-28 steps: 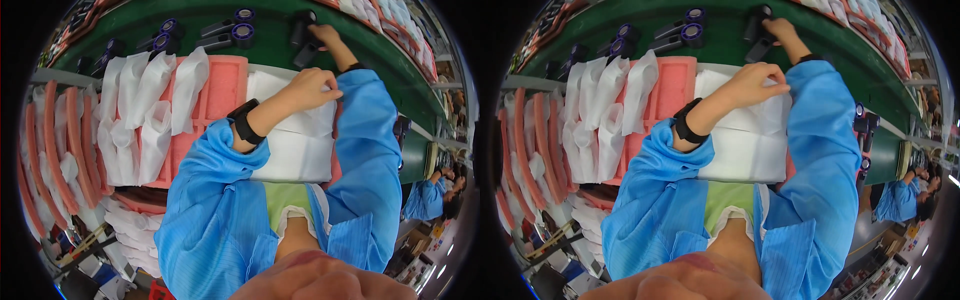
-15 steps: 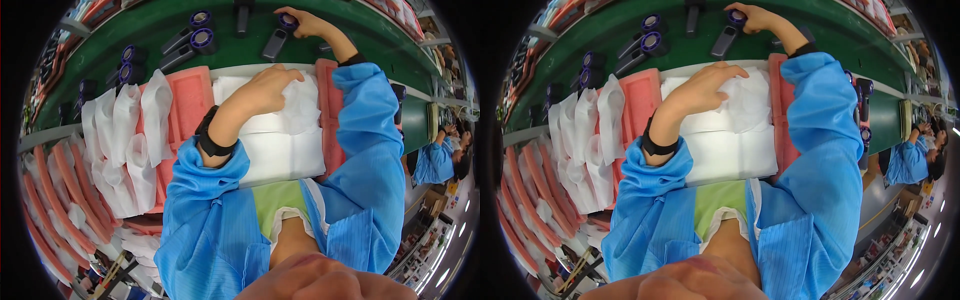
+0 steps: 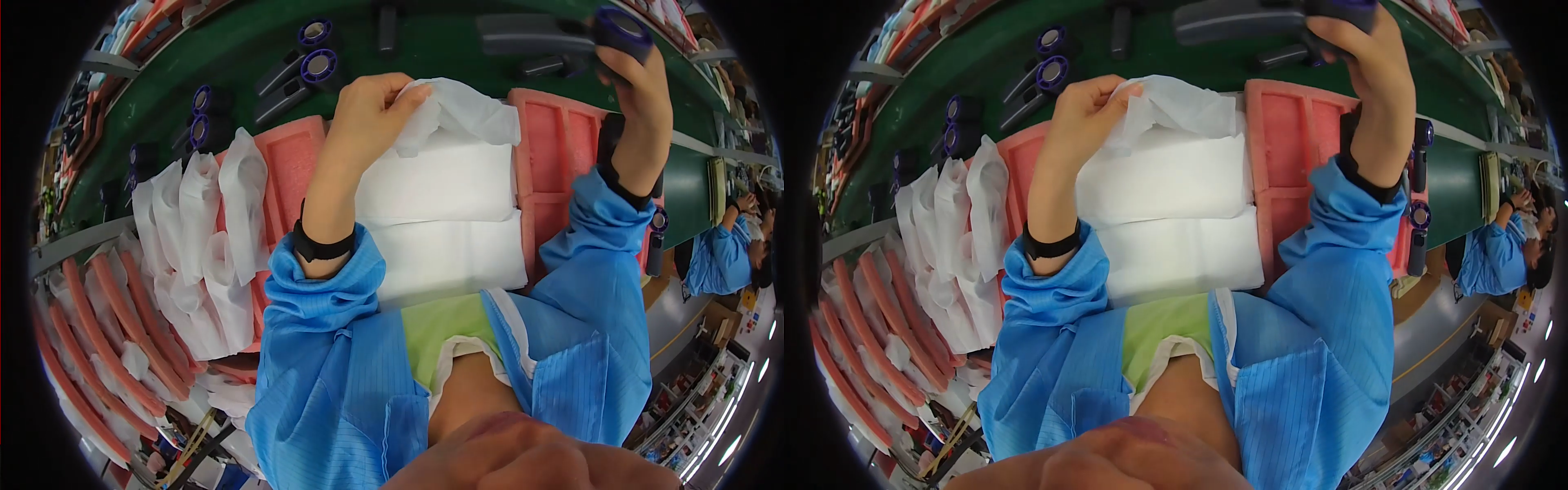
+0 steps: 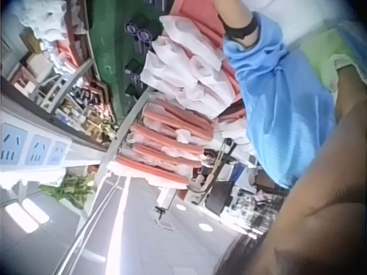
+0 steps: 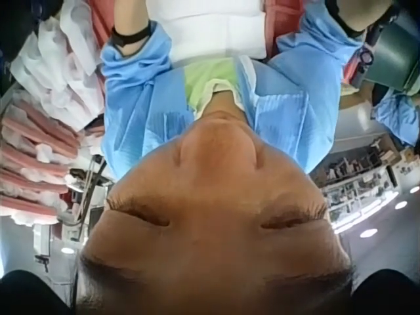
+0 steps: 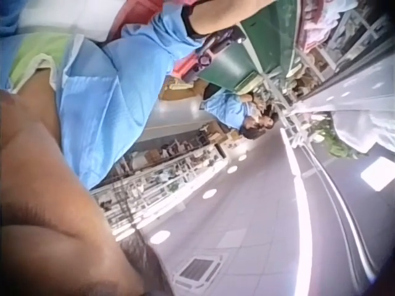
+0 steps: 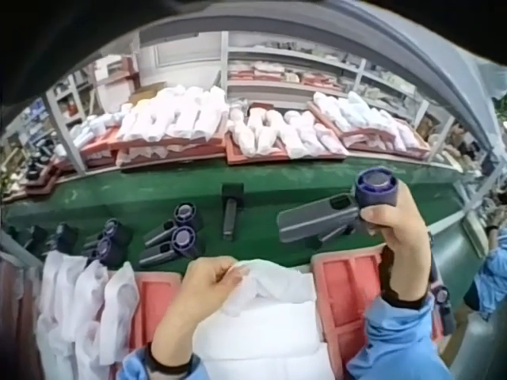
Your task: Assembling hair dryer components and wrapping them in protective plastic film at a factory workstation.
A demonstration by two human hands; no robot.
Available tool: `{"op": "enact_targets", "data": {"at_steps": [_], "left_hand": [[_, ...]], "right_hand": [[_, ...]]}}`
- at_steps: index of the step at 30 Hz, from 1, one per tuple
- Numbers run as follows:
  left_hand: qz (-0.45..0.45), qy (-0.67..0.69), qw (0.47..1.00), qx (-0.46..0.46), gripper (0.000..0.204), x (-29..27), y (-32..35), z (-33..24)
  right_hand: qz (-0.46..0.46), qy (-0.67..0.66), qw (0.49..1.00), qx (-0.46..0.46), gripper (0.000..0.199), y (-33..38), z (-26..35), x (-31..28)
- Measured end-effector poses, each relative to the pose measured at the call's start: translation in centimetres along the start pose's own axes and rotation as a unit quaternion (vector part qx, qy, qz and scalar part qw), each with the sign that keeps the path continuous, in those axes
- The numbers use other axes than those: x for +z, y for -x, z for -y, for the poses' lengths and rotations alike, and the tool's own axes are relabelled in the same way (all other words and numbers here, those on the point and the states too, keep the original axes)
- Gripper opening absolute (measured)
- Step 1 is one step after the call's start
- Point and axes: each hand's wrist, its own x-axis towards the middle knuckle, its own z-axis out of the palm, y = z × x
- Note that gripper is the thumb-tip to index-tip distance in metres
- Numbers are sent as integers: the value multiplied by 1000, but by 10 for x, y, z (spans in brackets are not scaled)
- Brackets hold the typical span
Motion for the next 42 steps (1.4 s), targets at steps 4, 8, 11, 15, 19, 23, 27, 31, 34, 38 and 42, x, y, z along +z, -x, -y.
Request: {"op": "enact_targets", "data": {"at_steps": [4,8,11,15,19,23,27,31,34,38,42], "left_hand": [[98,-221,967,-85,26,-4,-1,-6],[-56,-373,895,240,32,6,4,-10],[-123,-341,898,249,35,39,27,-53],[-4,-307,934,185,37,99,55,-60],[34,-407,902,139,40,113,51,-37],[6,-317,939,135,34,102,40,-18],[-60,-166,975,131,28,68,29,-21],[-110,-22,988,106,23,53,21,-40],[-139,39,984,100,18,41,20,-31],[-180,37,973,142,9,36,18,-35],[-230,-27,955,186,7,34,17,-46]], "right_hand": [[-24,-71,996,-38,46,29,-2,-3],[-36,121,991,-53,49,21,9,10],[-26,101,992,-70,49,25,33,30],[-25,148,983,-107,47,29,34,29],[2,60,997,-56,48,36,42,30],[0,41,995,-92,50,42,52,27],[-34,51,983,-171,48,54,65,9],[61,41,942,-328,53,46,38,-10],[34,59,949,-308,54,56,49,14],[0,35,949,-315,58,53,42,30],[-17,18,950,-310,57,53,43,47]]}}
